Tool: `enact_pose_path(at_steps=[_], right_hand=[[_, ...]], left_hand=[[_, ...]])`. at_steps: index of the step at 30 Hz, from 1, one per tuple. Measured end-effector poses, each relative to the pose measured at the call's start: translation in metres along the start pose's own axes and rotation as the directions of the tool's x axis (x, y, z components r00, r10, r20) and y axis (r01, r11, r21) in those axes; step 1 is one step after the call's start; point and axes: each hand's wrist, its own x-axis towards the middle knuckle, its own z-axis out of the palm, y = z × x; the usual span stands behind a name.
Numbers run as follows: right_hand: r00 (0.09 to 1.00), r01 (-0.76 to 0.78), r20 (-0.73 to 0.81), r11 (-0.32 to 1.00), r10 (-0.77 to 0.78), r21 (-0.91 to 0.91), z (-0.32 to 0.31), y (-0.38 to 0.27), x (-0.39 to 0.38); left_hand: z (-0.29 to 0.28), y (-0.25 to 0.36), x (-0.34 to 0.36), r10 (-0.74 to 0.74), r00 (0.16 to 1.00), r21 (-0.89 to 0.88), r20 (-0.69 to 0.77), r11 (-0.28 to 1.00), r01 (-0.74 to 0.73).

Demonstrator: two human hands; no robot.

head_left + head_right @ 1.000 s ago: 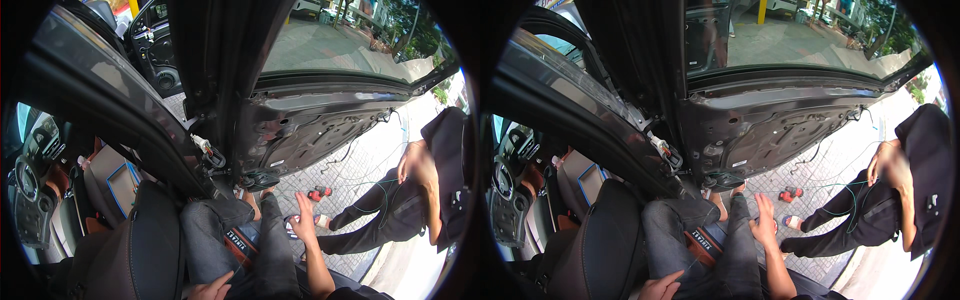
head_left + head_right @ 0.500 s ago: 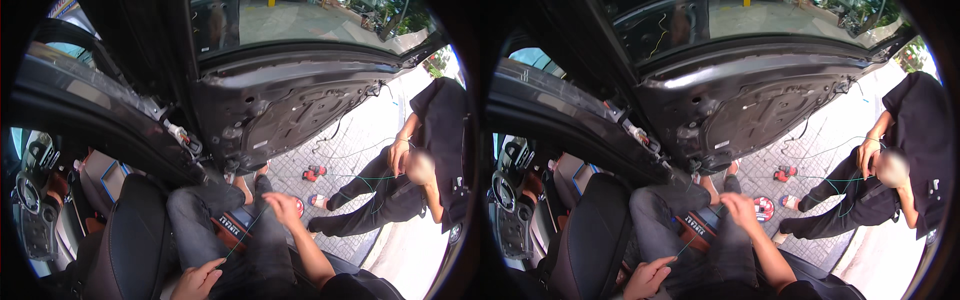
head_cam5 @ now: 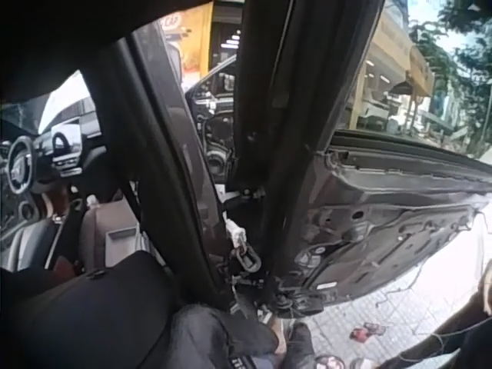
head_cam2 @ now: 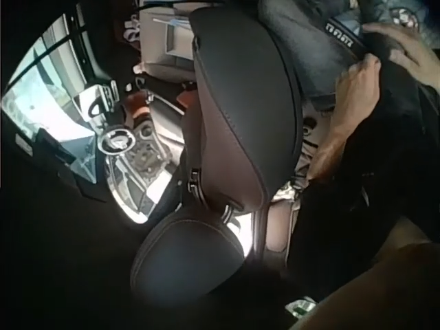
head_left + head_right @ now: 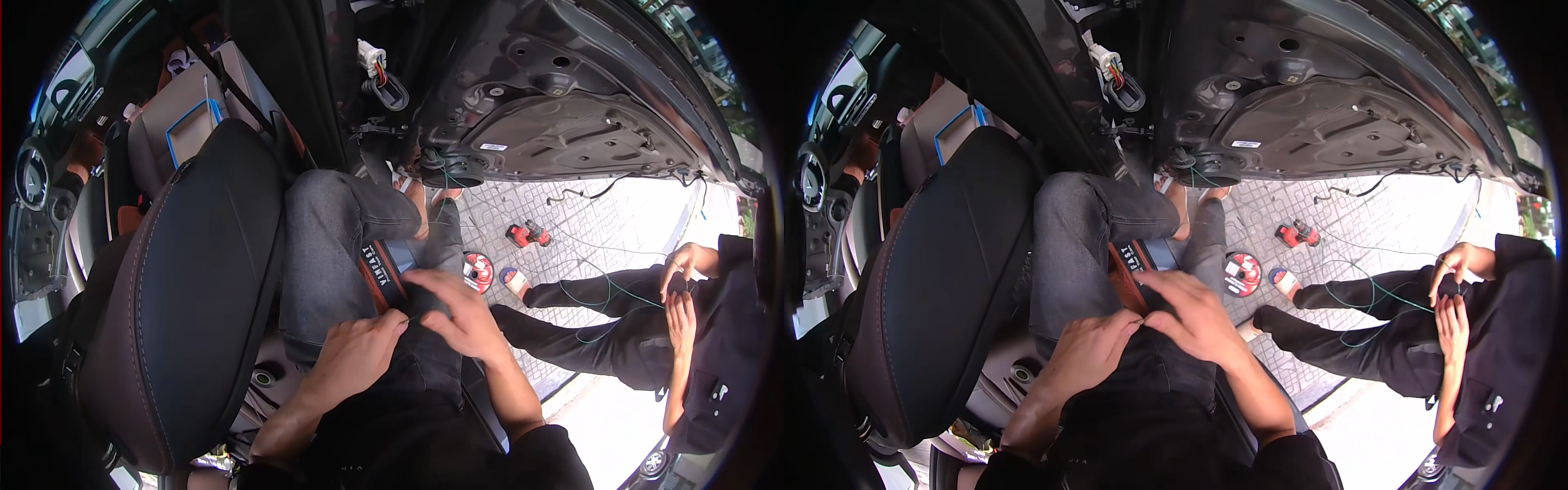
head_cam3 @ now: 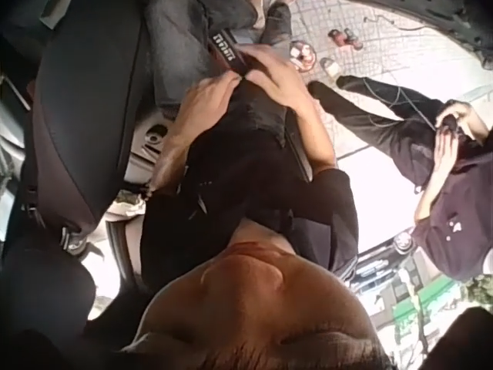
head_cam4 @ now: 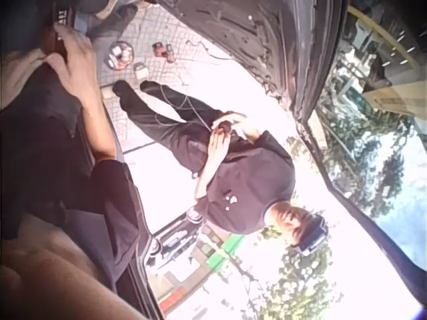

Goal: Repairing or modifying the internal wiring and components of a car door.

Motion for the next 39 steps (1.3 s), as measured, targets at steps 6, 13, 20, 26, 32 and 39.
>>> enact_pose_path(at_steps=[6,13,20,26,32,39], right_hand=[[0.955,-0.192,0.203,0.972,0.216,-0.133,-0.007,0.069,-0.043],[0.327,-0.938,-0.663,0.317,0.673,-0.141,-0.136,0.249,-0.208],[0.972,-0.229,-0.146,0.878,0.184,-0.421,-0.013,0.098,-0.089],[0.988,-0.083,0.128,0.996,0.084,-0.013,0.029,0.029,-0.042],[0.850,-0.513,-0.233,0.639,0.473,-0.573,-0.055,0.159,-0.138],[0.656,-0.722,-0.433,0.348,0.618,-0.597,-0.097,0.223,-0.237]], left_hand=[[-0.009,-0.022,-0.016,-0.006,1.000,-0.038,-0.015,0.999,0.005],[-0.017,-0.066,-0.057,-0.077,0.995,-0.146,-0.069,0.987,0.067],[0.023,-0.034,-0.019,0.050,0.998,0.090,0.030,0.995,-0.052],[0.026,-0.014,-0.005,0.157,0.988,0.159,0.000,0.975,-0.155],[0.013,-0.030,-0.008,0.179,0.984,0.109,0.014,0.978,-0.179],[0.025,-0.035,-0.003,0.263,0.951,0.102,0.164,0.954,-0.281]])
